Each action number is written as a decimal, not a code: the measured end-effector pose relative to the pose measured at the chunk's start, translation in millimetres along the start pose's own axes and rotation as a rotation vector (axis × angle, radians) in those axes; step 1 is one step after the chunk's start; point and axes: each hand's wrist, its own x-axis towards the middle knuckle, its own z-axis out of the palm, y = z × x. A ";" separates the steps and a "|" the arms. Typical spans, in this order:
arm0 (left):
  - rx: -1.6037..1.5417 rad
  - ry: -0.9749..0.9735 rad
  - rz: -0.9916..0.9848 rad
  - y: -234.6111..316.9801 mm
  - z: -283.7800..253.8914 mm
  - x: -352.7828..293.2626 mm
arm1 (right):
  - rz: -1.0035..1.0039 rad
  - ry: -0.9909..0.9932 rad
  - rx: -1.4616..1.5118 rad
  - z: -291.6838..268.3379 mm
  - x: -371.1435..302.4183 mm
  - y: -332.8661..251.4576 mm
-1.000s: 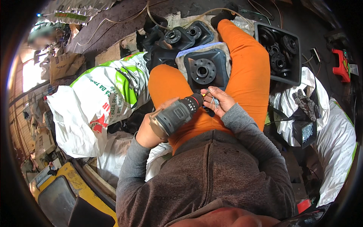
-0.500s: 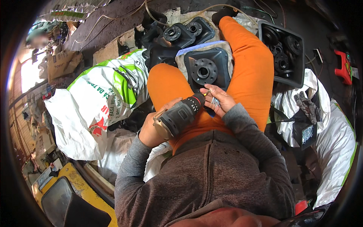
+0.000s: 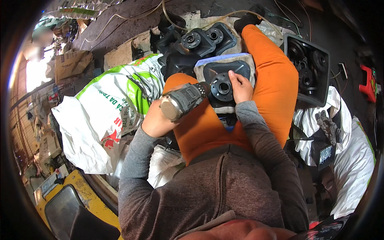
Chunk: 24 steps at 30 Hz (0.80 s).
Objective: The person sits on the floor and uses a cordless impact driver to fasten screws into black mechanical housings resting on their lap. They repeatedly pick up screws, align them in the housing, and drive them in, then place the completed units into a nearby white bag.
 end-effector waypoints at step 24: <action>0.363 -0.315 -0.070 5.8 -21.3 69.2 | -0.115 -0.014 0.127 10.7 3.7 4.6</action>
